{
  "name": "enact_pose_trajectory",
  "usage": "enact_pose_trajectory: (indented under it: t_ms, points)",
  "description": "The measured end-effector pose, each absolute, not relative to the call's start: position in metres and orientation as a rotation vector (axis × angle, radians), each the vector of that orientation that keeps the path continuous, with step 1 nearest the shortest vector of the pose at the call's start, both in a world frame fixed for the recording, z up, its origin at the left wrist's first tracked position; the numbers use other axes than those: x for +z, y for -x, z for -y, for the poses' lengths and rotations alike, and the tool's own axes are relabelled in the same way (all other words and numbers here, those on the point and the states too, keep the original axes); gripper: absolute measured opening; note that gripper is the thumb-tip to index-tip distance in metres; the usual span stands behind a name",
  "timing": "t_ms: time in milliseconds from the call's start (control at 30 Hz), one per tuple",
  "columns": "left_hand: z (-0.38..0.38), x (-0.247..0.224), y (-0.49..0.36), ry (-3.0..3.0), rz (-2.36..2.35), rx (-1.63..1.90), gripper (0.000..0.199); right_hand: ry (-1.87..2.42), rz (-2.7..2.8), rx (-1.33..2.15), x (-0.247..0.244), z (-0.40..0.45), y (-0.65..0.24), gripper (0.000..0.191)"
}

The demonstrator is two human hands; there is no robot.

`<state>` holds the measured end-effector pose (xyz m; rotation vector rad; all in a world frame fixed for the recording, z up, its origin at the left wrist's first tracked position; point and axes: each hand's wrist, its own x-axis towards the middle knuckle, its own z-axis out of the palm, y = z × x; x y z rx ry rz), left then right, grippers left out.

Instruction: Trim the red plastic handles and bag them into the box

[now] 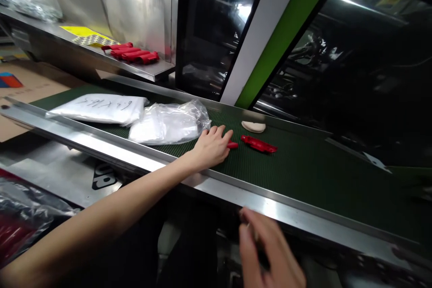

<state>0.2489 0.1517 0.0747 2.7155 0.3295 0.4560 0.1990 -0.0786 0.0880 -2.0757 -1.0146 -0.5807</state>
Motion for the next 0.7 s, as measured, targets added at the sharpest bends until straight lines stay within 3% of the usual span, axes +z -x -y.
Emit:
enact_pose_trajectory:
  t_ms: [167,367,533,700]
  points:
    - [-0.161,0.079,-0.248,-2.724,-0.418,0.463,0.035,2.432,1.075,-0.727,0.103,0.064,-0.292,0.028]
    - [-0.166,0.078,-0.248,-2.742,-0.432,0.558,0.030,2.826,1.270,-0.522,0.107,0.029,-0.367,0.024]
    - [-0.165,0.077,-0.247,-2.718,-0.409,0.715,0.031,2.911,1.369,-0.551,0.109,0.026,-0.374,0.015]
    - [-0.161,0.084,-0.244,-2.661,-0.172,0.986,0.040,2.726,1.471,-0.865,0.115,0.046,-0.343,0.021]
